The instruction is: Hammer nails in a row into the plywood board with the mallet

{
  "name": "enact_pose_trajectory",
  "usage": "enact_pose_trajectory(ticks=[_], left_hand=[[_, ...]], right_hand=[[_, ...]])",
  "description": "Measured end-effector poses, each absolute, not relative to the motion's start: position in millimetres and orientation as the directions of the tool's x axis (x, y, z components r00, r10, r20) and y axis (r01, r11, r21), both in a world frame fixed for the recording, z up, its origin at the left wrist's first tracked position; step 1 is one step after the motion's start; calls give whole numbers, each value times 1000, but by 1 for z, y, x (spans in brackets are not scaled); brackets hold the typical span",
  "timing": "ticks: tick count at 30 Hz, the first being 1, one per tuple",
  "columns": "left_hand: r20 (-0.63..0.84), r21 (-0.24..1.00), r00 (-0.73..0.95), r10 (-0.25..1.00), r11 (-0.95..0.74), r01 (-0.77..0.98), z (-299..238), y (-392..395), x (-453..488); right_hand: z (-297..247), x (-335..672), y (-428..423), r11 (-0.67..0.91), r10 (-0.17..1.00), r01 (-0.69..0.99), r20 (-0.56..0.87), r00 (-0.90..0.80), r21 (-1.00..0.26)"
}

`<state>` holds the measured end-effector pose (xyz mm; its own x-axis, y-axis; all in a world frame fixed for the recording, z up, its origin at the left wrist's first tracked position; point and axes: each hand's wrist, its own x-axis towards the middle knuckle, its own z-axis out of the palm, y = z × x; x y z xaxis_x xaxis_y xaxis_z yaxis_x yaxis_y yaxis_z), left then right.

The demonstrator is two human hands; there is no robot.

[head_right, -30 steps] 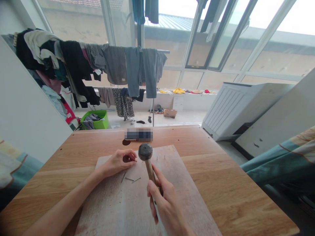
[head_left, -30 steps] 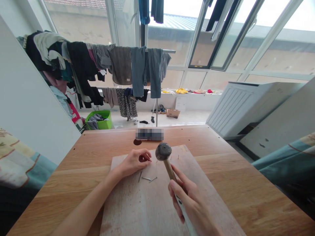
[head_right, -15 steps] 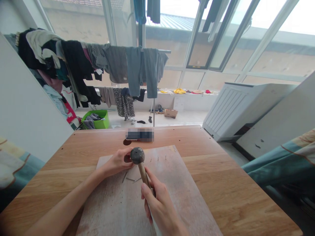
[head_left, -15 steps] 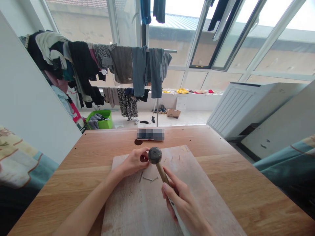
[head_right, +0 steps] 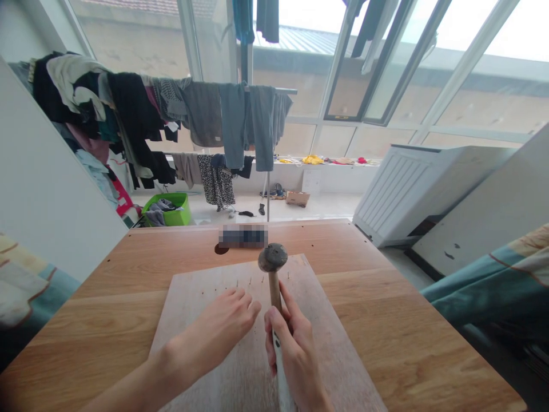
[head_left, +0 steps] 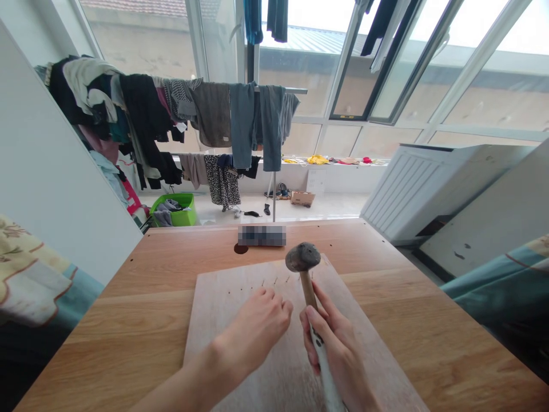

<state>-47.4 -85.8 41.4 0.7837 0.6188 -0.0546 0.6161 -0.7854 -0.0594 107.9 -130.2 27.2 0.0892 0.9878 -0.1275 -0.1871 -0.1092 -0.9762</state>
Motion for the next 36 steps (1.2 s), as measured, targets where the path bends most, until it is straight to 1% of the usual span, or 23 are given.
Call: enact_pose_trajectory(ticks=[2,3,4,6,8,9,10,12,15,18,22,30,33,36], left_hand=[[-46,-41,794,606,-796,605,42,-84,-48],[-28,6,795,605,-796,606,44,-81,-51],[-6,77,791,612,-788,610,48,-77,-55],[31,278,765,643,-741,612,55,-66,-67],[81,492,713,696,-650,579,60,-52,-84],[115,576,673,731,-601,554,61,-45,-94],[153,639,623,767,-557,530,59,-39,-103],[191,717,515,835,-477,508,52,-29,-120],[171,768,374,912,-360,529,34,-24,-134],[142,785,313,939,-299,542,19,-29,-135],[151,783,316,937,-309,540,10,-34,-130],[154,801,336,929,-317,508,10,-37,-129],[160,797,353,922,-331,505,7,-37,-129],[183,794,357,916,-352,495,1,-35,-129]], right_hand=[[27,107,-130,-113,989,-182,-129,78,-977],[27,107,-130,-116,989,-182,-131,75,-976],[26,107,-130,-119,989,-182,-133,71,-976],[25,107,-130,-112,989,-184,-127,72,-977],[24,107,-130,-105,990,-182,-121,77,-978],[24,108,-130,-104,990,-180,-120,76,-978],[24,108,-130,-104,990,-178,-119,75,-978],[24,108,-130,-103,990,-177,-117,73,-979],[26,107,-131,-111,989,-176,-126,76,-978],[31,105,-133,-130,985,-176,-147,86,-976],[36,102,-135,-139,983,-174,-156,92,-975],[32,102,-134,-137,987,-156,-149,63,-978],[33,102,-132,-153,988,-156,-157,11,-976],[37,98,-131,-178,982,-120,-168,-84,-977]])
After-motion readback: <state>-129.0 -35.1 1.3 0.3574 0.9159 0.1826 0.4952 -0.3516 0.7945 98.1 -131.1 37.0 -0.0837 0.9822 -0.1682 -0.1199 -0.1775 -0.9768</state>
